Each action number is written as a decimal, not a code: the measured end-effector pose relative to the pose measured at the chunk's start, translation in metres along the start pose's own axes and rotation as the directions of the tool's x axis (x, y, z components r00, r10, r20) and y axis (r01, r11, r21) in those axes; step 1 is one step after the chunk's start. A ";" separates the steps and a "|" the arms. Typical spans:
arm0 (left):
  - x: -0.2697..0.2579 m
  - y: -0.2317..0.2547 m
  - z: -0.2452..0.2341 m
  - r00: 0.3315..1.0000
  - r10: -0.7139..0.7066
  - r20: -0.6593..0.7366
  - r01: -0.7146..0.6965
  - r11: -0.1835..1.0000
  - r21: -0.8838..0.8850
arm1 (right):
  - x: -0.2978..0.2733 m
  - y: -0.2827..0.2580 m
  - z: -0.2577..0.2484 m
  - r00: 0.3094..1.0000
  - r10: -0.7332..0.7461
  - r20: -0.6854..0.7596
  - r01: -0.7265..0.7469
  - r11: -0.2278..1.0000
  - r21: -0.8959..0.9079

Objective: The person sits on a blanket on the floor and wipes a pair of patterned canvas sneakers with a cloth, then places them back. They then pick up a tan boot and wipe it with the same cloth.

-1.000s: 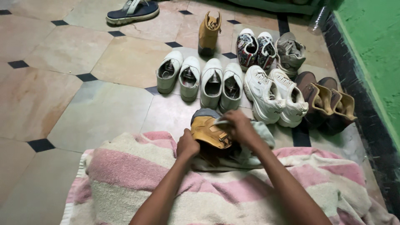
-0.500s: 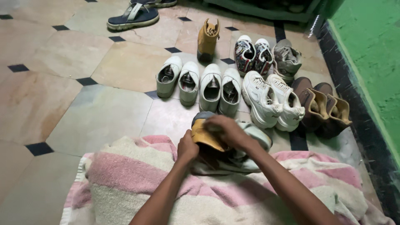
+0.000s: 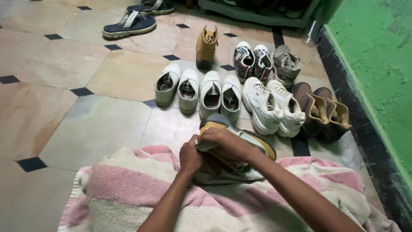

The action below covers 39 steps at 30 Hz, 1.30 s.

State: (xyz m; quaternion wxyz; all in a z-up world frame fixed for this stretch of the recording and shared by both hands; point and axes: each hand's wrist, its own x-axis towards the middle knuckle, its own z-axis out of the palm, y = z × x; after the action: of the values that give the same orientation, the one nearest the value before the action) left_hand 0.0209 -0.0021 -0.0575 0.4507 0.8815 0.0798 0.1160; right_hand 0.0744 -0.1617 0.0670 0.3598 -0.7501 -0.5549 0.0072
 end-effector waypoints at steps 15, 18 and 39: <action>-0.004 0.008 -0.008 0.995 -0.023 -0.092 0.029 0.997 0.069 | -0.006 0.018 -0.010 0.970 0.242 -0.019 -0.236 0.923 -0.304; -0.002 0.009 -0.006 0.994 -0.018 -0.104 0.027 0.996 0.090 | -0.019 0.033 -0.028 0.811 0.570 -0.129 -0.583 0.773 -0.252; -0.001 0.015 -0.008 0.980 -0.190 -0.054 0.196 0.966 0.169 | -0.136 0.042 -0.030 0.790 0.583 -0.187 -0.611 0.771 -0.177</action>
State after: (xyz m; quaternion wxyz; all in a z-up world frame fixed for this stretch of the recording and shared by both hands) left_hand 0.0177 -0.0044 -0.0410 0.3798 0.9031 0.1835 0.0805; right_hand 0.0692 -0.2971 0.0132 0.2831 -0.9227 -0.2616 0.0118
